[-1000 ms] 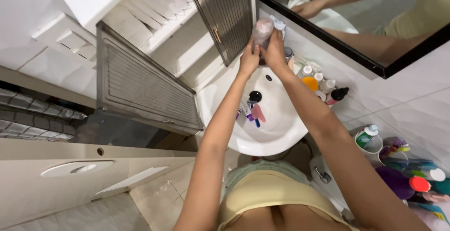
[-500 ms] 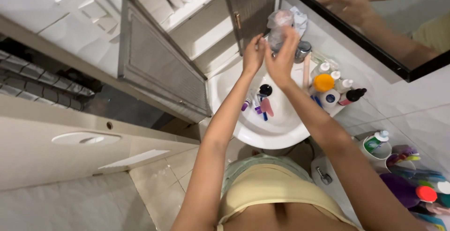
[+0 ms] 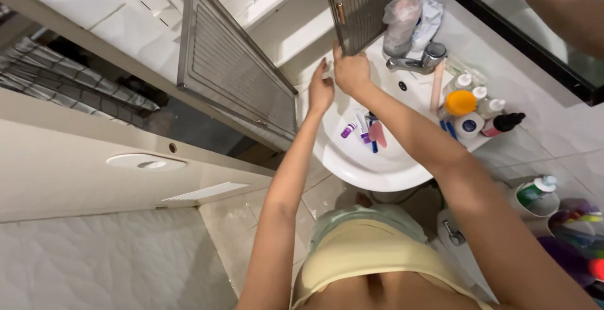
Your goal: Organizing and cleaning various toiletries and bathroom items on a sink and inside a cabinet.
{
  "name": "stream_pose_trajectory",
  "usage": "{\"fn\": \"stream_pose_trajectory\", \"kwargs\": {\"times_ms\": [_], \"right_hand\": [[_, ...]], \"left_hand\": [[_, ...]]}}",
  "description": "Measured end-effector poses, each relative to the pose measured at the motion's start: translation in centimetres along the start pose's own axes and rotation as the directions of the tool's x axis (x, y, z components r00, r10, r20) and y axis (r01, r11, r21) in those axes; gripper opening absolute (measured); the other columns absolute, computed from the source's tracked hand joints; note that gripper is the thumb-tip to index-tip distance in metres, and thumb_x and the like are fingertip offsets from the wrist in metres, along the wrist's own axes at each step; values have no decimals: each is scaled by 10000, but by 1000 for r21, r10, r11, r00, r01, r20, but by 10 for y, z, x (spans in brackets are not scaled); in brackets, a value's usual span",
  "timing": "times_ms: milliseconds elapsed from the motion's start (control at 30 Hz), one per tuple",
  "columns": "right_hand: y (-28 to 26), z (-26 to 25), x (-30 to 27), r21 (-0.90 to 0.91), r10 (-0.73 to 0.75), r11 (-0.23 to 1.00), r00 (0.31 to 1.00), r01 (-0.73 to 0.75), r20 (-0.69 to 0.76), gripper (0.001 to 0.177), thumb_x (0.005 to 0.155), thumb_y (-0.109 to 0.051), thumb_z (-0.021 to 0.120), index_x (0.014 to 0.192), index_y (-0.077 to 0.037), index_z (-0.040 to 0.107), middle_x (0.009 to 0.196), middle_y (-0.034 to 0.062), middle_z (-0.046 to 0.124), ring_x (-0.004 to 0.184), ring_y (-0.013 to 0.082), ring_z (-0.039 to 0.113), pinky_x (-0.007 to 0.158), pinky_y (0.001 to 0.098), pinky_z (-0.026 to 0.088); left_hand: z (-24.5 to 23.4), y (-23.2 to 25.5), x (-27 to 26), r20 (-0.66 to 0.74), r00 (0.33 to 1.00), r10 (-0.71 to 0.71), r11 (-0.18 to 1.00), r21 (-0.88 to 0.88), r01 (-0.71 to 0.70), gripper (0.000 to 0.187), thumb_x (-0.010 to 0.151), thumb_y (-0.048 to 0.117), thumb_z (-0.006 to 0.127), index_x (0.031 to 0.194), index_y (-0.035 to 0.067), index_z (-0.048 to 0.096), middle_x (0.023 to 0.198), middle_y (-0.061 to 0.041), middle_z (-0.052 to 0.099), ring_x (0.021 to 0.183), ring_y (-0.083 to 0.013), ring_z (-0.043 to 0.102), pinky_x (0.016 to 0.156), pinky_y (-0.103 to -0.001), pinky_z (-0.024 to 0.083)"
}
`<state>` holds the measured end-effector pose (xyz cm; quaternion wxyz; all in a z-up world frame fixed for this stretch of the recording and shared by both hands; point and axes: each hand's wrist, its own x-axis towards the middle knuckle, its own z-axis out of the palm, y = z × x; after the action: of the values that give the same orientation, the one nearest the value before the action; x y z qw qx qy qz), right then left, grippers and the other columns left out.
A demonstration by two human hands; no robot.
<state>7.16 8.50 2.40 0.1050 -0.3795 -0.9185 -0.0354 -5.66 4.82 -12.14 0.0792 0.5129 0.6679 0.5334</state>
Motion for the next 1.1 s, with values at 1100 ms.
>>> {"fn": "stream_pose_trajectory", "kwargs": {"times_ms": [1100], "right_hand": [[14, 33, -131, 710, 540, 610, 840, -353, -46, 647, 1034, -159, 575, 1632, -99, 336, 1357, 287, 521, 1245, 416, 544, 1090, 443, 449]], "left_hand": [[-5, 112, -42, 521, 819, 241, 895, -445, 20, 488, 953, -13, 527, 1426, 78, 604, 1401, -155, 643, 1270, -331, 634, 1030, -384, 501]]}}
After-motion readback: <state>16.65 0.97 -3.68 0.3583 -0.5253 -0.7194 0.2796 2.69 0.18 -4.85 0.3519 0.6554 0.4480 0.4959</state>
